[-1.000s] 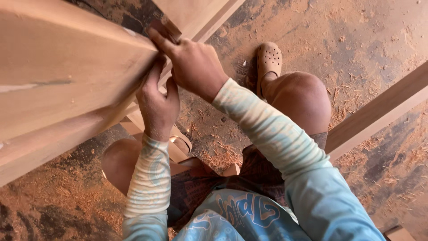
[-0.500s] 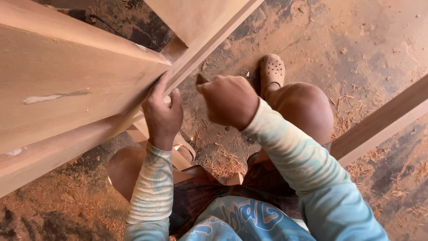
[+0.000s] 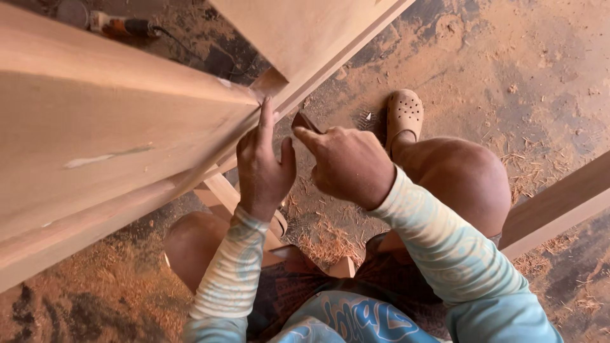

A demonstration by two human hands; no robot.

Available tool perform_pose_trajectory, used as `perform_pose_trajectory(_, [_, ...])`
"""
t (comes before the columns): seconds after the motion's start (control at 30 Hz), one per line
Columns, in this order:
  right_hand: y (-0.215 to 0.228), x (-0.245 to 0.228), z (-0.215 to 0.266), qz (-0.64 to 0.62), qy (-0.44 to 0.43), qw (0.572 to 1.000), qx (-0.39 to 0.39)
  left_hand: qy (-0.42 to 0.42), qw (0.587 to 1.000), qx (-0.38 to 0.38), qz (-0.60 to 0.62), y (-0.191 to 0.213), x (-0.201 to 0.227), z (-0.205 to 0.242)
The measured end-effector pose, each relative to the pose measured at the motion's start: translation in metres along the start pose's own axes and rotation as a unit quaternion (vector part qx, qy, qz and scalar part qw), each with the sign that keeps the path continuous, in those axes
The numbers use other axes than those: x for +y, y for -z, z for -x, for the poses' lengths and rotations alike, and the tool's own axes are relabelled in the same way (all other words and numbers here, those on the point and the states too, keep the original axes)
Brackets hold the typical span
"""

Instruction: The person is sanding a wooden furniture piece using a sanding block. They are smoothing the edges and surfaces of the wood, focusing on different sections throughout the video.

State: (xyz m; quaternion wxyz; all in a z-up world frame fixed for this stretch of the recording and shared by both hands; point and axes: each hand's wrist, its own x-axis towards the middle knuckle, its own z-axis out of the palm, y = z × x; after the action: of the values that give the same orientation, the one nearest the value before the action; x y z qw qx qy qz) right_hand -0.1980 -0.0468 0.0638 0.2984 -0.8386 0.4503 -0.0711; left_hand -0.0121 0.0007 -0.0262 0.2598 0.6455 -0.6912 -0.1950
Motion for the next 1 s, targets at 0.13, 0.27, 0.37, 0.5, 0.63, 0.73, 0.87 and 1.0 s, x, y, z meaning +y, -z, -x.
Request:
perform_pose_trajectory(0.13, [0.008, -0.005, -0.005, 0.032, -0.048, 0.997, -0.055, 0.004, 1.0, -0.005, -0.02, -0.005, -0.001, -0.007])
perform_pose_trajectory(0.27, [0.011, -0.01, -0.005, 0.019, -0.045, 0.998, -0.046, -0.023, 0.998, 0.001, -0.063, -0.002, 0.004, 0.001])
perform_pose_trajectory(0.37, [0.011, -0.009, -0.006, 0.022, -0.045, 0.998, -0.036, -0.047, 0.997, 0.019, -0.061, 0.003, 0.01, 0.0])
perform_pose_trajectory(0.5, [0.01, -0.01, -0.005, 0.02, -0.043, 0.998, -0.032, -0.026, 0.998, 0.003, -0.061, 0.01, 0.019, -0.009])
perform_pose_trajectory(0.63, [0.011, -0.009, -0.005, -0.009, -0.026, 1.0, 0.015, 0.092, 0.989, -0.095, -0.065, 0.001, 0.025, -0.02])
perform_pose_trajectory(0.73, [0.012, -0.006, -0.008, -0.02, -0.01, 0.998, 0.05, 0.073, 0.991, -0.075, -0.078, -0.001, 0.029, -0.026])
perform_pose_trajectory(0.87, [0.008, 0.004, -0.015, -0.027, 0.023, 0.993, 0.111, 0.021, 0.994, -0.043, -0.102, 0.01, 0.044, -0.024])
perform_pose_trajectory(1.0, [-0.003, 0.01, -0.016, -0.033, 0.023, 0.996, 0.078, 0.131, 0.964, -0.187, -0.138, 0.024, 0.059, -0.011])
